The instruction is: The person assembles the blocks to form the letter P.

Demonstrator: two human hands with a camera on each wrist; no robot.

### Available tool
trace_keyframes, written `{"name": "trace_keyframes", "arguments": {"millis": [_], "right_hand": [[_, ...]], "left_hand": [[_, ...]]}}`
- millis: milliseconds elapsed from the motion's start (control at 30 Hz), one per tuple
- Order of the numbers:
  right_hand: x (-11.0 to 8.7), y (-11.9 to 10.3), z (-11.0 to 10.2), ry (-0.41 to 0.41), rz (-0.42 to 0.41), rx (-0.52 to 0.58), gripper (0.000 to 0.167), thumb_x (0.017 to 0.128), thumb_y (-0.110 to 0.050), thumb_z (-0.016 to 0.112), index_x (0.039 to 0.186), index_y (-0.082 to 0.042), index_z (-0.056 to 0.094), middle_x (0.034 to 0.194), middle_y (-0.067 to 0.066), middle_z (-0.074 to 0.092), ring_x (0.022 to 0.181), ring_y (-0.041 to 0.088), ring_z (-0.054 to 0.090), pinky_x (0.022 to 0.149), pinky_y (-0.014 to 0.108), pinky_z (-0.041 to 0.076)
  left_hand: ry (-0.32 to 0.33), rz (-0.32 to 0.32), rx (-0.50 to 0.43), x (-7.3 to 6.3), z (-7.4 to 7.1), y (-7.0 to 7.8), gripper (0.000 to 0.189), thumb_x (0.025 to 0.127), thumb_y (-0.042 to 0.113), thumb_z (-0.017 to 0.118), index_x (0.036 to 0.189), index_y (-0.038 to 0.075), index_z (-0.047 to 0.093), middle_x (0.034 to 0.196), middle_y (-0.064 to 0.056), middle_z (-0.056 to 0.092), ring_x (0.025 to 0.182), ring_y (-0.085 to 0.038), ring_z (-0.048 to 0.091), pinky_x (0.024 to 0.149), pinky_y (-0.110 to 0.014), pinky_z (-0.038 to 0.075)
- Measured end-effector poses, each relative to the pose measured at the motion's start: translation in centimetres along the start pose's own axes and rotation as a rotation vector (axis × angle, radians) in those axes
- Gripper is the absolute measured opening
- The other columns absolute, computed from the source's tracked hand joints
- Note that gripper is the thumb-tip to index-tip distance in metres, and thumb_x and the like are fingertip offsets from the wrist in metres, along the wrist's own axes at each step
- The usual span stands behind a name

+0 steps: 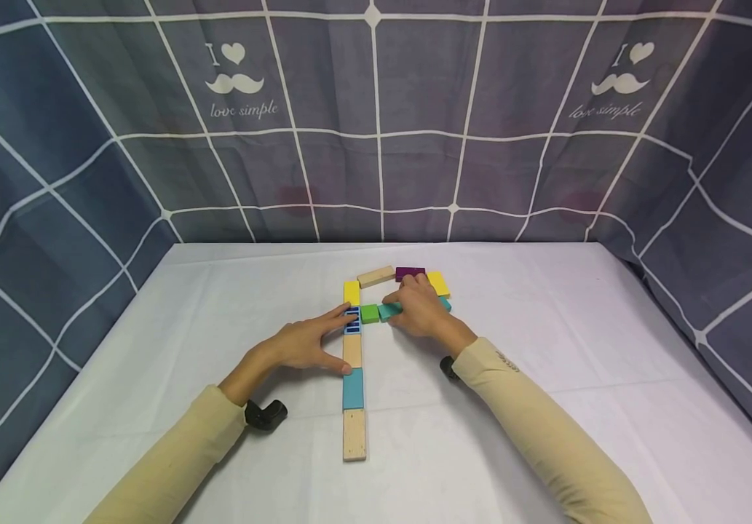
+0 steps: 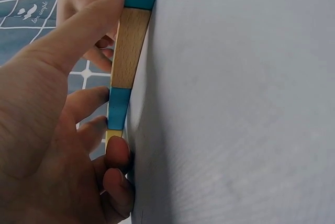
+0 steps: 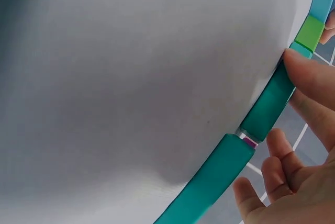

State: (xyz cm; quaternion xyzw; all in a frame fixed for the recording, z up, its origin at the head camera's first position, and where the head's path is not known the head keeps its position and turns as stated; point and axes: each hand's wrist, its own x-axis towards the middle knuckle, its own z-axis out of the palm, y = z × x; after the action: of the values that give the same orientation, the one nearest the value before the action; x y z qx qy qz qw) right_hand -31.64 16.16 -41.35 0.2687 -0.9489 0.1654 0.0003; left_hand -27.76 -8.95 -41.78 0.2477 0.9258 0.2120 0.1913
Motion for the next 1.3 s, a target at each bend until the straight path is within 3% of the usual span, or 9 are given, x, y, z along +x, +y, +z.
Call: {"name": "trace_keyframes", "arguments": {"millis": [233, 467, 700, 867, 1300], "right_hand": [[-0.1, -0.2, -0.1, -0.019, 0.020, -0.015, 0.035, 0.082, -0.019, 0.081, 0.116, -0.012, 0.075, 0.103, 0.012, 0.059, 0.098, 0.029, 0.042, 0.078, 0.037, 0.036], [-0.6, -0.1, -0.6, -0.009, 0.042, 0.011, 0.043, 0.081, -0.021, 0.082, 0.121, -0.008, 0.072, 0.104, 0.014, 0.057, 0.099, 0.030, 0.042, 0.079, 0.039, 0.036], [-2.7, 2.6, -1.8, 0.051, 0.077, 0.071, 0.047, 0.079, -0.018, 0.081, 0.123, -0.005, 0.070, 0.104, 0.018, 0.055, 0.100, 0.034, 0.039, 0.080, 0.044, 0.035], [-3.9, 4.1, -2.4, 0.040, 0.125, 0.070, 0.045, 0.078, -0.015, 0.082, 0.121, -0.004, 0.071, 0.101, 0.019, 0.054, 0.098, 0.035, 0.038, 0.078, 0.043, 0.034], [-3.8, 4.7, -2.0, 0.043, 0.095, 0.000, 0.034, 0.081, -0.009, 0.081, 0.114, -0.010, 0.075, 0.099, 0.018, 0.056, 0.095, 0.034, 0.039, 0.076, 0.041, 0.033]], "left_hand": [[0.002, -0.005, -0.011, 0.1, -0.1, 0.1, 0.099, 0.072, 0.067, 0.076, 0.155, 0.032, 0.034, 0.164, 0.011, 0.011, 0.144, -0.025, 0.030, 0.105, -0.065, 0.029], [-0.004, -0.004, -0.015, 0.2, 0.0, 0.1, 0.099, 0.072, 0.066, 0.076, 0.155, 0.032, 0.034, 0.164, 0.011, 0.011, 0.144, -0.025, 0.029, 0.105, -0.064, 0.030], [0.006, 0.009, -0.015, 0.2, 0.0, 0.0, 0.100, 0.072, 0.067, 0.076, 0.155, 0.030, 0.035, 0.164, 0.010, 0.010, 0.145, -0.025, 0.028, 0.105, -0.066, 0.028], [0.008, 0.009, -0.019, 0.1, 0.0, -0.1, 0.100, 0.072, 0.066, 0.077, 0.155, 0.030, 0.035, 0.164, 0.010, 0.010, 0.145, -0.025, 0.028, 0.106, -0.063, 0.030], [0.009, 0.008, -0.021, 0.2, 0.2, -0.2, 0.099, 0.071, 0.066, 0.077, 0.154, 0.033, 0.034, 0.164, 0.012, 0.010, 0.144, -0.026, 0.029, 0.105, -0.061, 0.032]]}}
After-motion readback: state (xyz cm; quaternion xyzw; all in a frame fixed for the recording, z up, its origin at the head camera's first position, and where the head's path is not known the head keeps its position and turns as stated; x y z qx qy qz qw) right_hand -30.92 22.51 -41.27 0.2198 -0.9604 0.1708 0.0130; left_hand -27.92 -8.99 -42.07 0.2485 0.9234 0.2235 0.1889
